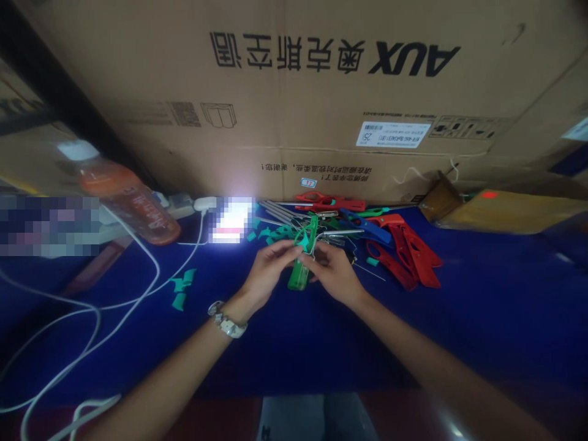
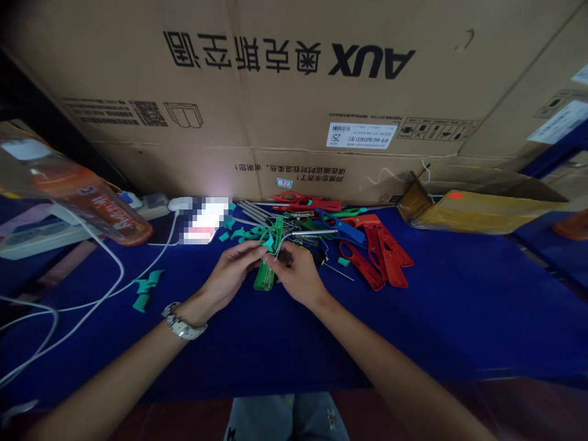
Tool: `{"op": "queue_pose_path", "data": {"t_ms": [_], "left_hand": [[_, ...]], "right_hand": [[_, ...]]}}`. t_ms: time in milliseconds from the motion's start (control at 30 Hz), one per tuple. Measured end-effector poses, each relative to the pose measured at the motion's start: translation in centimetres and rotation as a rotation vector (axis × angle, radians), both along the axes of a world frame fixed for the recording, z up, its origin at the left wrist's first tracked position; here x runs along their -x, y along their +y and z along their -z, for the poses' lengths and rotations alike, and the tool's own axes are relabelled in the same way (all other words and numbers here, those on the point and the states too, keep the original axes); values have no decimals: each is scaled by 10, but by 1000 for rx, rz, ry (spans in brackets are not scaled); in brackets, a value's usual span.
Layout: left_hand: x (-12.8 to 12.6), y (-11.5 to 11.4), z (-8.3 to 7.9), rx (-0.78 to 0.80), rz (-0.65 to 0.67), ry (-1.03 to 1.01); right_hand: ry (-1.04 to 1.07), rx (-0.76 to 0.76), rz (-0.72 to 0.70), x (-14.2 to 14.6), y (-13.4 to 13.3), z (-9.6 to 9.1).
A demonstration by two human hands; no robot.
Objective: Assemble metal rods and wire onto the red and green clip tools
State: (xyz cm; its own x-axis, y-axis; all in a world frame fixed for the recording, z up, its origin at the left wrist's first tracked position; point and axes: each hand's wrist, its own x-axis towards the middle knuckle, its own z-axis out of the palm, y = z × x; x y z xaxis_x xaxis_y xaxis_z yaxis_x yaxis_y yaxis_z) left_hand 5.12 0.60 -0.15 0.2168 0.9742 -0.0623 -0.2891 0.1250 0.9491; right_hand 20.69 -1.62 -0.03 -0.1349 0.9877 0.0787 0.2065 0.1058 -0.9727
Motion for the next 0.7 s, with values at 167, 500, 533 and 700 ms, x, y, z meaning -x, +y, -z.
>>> {"op": "queue_pose_path", "data": {"t_ms": [167, 500, 533, 700], "left_hand": [[4, 2, 0, -70, 54, 97], [8, 7, 0, -100, 48, 181], [8, 7, 0, -78, 60, 159], [13, 11, 1, -65, 167, 168]], "right_hand": [[58, -24, -62, -5, 3, 6], [-31, -51, -178, -11, 7, -2], [-36, -50, -176, -11, 7, -3], [-35, -53, -203, -11, 8, -4]]}}
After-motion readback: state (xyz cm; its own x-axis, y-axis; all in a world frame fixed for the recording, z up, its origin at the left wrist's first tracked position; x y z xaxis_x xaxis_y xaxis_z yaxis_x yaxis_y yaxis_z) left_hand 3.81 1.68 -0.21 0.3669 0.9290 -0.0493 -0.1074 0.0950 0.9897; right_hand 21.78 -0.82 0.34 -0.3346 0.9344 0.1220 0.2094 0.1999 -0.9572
